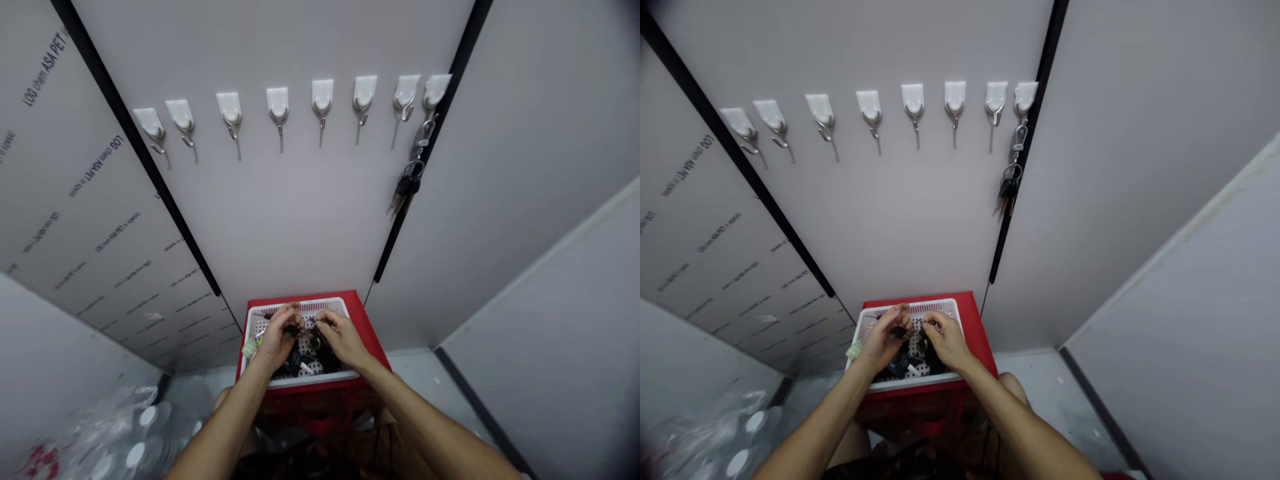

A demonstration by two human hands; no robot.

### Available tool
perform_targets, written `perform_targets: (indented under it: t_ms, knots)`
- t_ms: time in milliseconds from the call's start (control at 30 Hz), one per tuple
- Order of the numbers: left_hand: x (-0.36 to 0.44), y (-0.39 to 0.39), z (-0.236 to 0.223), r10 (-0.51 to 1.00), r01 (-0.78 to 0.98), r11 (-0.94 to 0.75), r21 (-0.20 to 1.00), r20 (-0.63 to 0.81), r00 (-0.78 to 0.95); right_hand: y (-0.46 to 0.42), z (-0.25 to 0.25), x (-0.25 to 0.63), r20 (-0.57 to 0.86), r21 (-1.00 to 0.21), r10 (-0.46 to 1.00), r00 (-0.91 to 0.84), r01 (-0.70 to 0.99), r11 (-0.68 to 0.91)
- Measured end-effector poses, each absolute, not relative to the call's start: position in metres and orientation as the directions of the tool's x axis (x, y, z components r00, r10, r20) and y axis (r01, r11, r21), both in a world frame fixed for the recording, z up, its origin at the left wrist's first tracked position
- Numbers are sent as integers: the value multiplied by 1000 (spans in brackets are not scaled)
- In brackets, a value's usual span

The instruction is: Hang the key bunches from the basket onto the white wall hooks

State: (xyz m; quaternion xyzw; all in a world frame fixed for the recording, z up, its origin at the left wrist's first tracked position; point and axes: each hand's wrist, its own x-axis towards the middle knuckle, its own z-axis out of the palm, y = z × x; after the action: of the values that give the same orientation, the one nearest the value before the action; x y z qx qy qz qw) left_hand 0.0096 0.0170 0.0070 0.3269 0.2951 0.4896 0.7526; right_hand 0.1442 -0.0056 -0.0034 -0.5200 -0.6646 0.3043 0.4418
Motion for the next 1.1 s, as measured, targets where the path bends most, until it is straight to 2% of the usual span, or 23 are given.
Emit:
perform_targets:
  t_ms: [133, 300, 433, 567, 667, 767, 867, 967, 1100]
  knots:
    - [14, 15, 1, 963, -307, 153, 939, -72, 258, -6, -4, 145, 273, -889, 962, -29, 374, 264]
    - [17, 15, -4, 944, -62, 88, 994, -64, 324, -7, -3, 146, 227, -917, 972, -56, 325, 232]
    - [18, 16, -2, 964, -50, 77, 996, -61, 258, -6, -1, 146, 196, -933, 979, -53, 297, 203]
    - [17, 19, -2, 972, -206, 113, 972, -64, 228, -4, -3, 146, 172, -940, 984, -45, 291, 177]
    - [16, 21, -2, 975, -262, 118, 958, -62, 211, -3, -5, 145, 199, -909, 974, -108, 351, 224]
    - [15, 21, -3, 985, -201, 56, 978, -21, 172, -3, -7, 143, 238, -830, 954, -182, 472, 297]
    - [14, 20, -2, 990, -77, -45, 996, 55, 127, -2, -7, 141, 262, -782, 949, -175, 537, 315]
    - [14, 19, 1, 983, 38, -153, 987, 148, 107, -3, -3, 142, 301, -802, 947, -112, 508, 315]
    - [21, 21, 17, 969, 74, -215, 974, 203, 143, -5, 10, 144, 313, -861, 949, -37, 409, 300]
